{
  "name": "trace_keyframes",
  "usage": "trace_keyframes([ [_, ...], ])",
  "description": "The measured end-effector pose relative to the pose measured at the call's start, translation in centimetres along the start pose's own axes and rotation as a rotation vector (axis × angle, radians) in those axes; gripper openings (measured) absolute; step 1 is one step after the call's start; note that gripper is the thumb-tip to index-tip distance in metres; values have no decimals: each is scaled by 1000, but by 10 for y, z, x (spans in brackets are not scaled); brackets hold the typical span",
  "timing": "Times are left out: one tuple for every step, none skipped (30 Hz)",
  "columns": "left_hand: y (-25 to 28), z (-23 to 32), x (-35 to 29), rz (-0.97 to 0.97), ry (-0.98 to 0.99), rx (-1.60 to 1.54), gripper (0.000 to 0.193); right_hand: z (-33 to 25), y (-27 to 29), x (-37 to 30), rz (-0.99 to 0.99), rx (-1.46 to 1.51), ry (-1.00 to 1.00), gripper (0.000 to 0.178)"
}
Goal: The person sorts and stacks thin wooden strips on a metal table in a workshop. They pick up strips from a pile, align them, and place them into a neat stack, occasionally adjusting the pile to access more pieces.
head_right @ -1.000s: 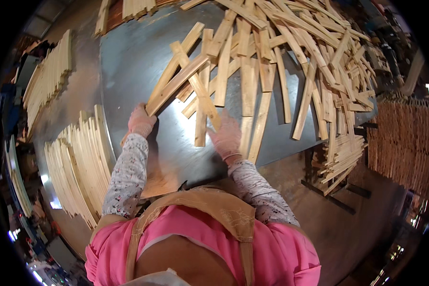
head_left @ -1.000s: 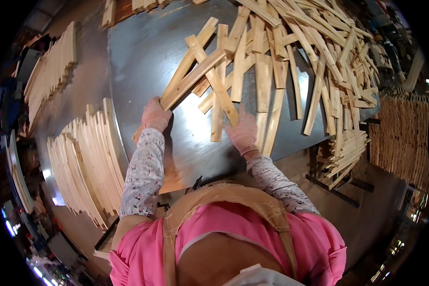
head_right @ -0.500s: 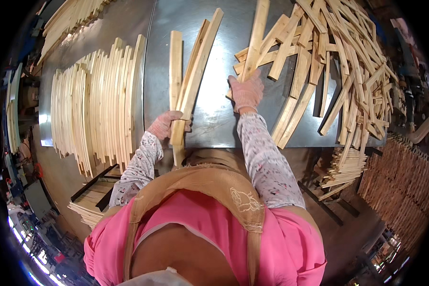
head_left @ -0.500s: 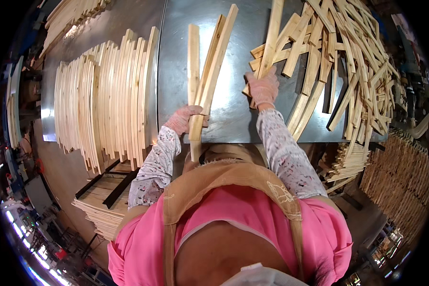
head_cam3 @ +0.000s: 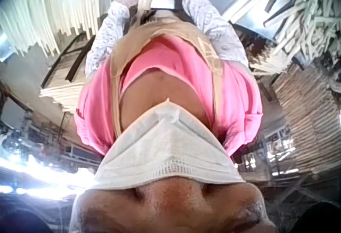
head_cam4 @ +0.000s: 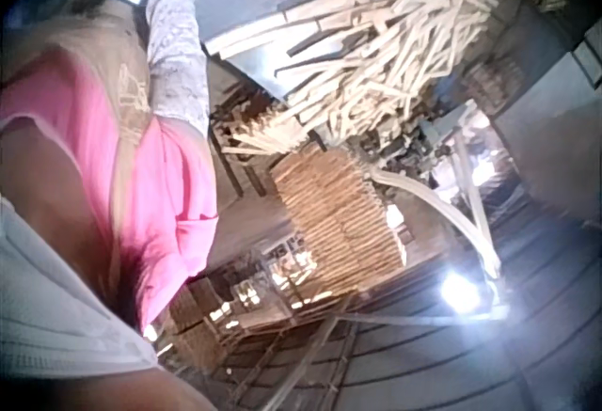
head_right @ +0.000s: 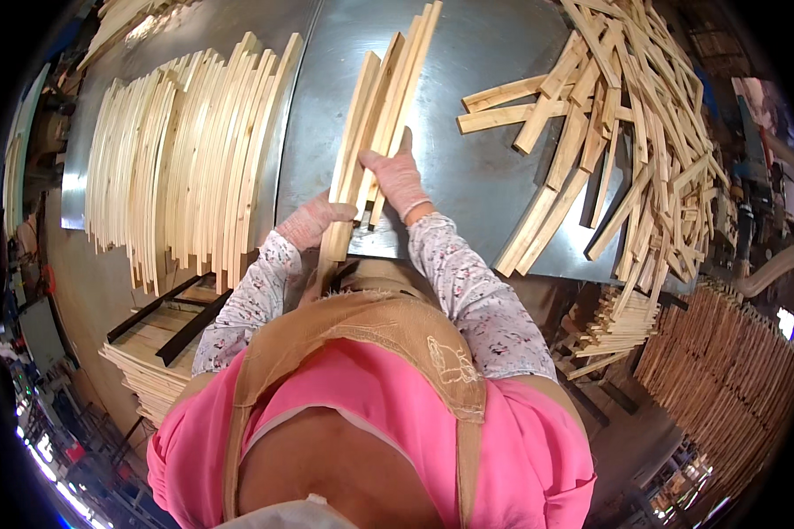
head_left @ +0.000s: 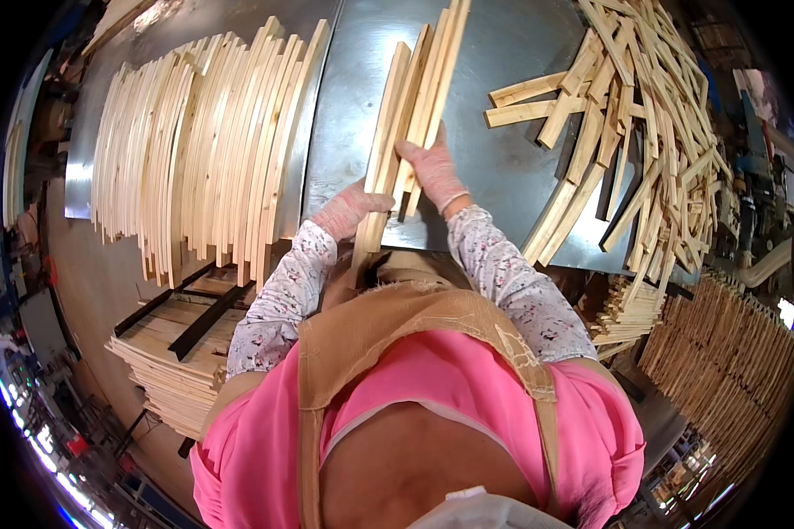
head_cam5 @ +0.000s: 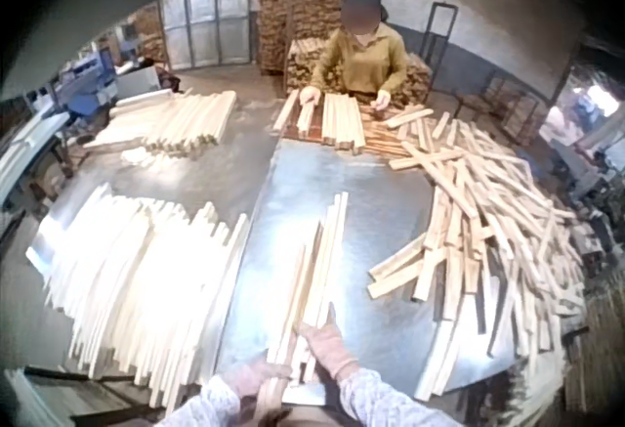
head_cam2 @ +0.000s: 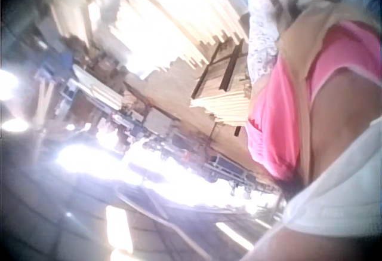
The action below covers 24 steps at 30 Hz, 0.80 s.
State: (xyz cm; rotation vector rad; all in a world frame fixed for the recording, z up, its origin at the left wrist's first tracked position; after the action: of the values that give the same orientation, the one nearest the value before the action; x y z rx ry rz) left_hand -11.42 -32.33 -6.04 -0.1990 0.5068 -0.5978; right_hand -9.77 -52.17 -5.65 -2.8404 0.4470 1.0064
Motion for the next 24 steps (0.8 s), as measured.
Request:
trace_keyframes([
  [18, -11, 0, -27, 45, -65, 58, -4, -1, -1, -88, 140, 83, 81],
  [11, 4, -10, 123, 69, -241, 53, -5, 6, -6, -133, 227, -45, 75],
  [14, 4, -8, 102, -10, -370, 51, 0, 11, -9, -193, 311, -169, 74],
  [19, 5, -9, 82, -91, -493, 50, 4, 14, -14, -255, 398, -292, 73],
  [21, 1, -5, 109, -103, -514, 50, 21, 18, -8, -293, 325, -226, 72],
  [23, -6, -1, 135, -114, -534, 51, 38, 21, -3, -327, 256, -158, 72],
  [29, -17, -2, 188, -131, -566, 53, 34, 7, -26, -337, 288, -283, 72],
  [25, -23, 0, 239, -148, -517, 56, 33, -4, -46, -334, 324, -398, 72],
  [14, -25, 3, 287, -165, -464, 60, 36, -12, -56, -364, 306, -345, 82],
  [10, -26, 7, 330, -182, -408, 63, 40, -25, -67, -418, 415, -259, 90],
  [20, -41, 10, 490, -188, -240, 65, 46, -25, -73, -395, 392, -338, 90],
  [25, -54, 13, 477, -220, -344, 63, 49, -27, -76, -372, 367, -417, 91],
  [20, -46, 11, 454, -244, -443, 62, 51, -29, -74, -411, 408, -415, 90],
  [13, -39, 10, 432, -269, -542, 61, 53, -32, -72, -452, 448, -413, 89],
  [15, -55, 17, 550, -283, -545, 54, 54, -35, -70, -494, 488, -411, 87],
  [13, -49, 17, 566, -282, -484, 52, 54, -35, -67, -492, 469, -456, 87],
  [13, -42, 16, 582, -282, -423, 49, 53, -34, -65, -490, 449, -500, 86],
  [14, -36, 14, 599, -281, -363, 46, 53, -35, -63, -488, 427, -544, 85],
  [16, -33, 11, 599, -300, -303, 51, 55, -37, -62, -503, 463, -525, 84],
  [21, -27, 9, 527, -342, -132, 54, 61, -37, -57, -497, 444, -486, 84],
  [26, -22, 7, 452, -382, 39, 57, 68, -36, -53, -491, 426, -446, 85],
  [28, -16, 4, 409, -342, 172, 60, 74, -39, -50, -489, 406, -410, 85],
  [25, -2, 0, 361, -305, 303, 63, 53, -43, -59, -392, 238, -369, 88],
  [23, 10, -2, 338, -193, 395, 66, 52, -44, -59, -389, 205, -375, 87],
])
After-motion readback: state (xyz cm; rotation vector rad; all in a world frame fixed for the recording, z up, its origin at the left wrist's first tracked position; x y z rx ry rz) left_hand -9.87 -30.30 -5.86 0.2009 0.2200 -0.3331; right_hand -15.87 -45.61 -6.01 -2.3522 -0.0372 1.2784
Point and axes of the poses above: each hand's wrist, its own x-axis towards the middle knuckle, its own y-axis out of the back of the hand, z = x × y, the point moved 4 cm from there along x, towards the middle knuckle, and after that the axes turned 15 degrees about -y, right-handed, at the moved point
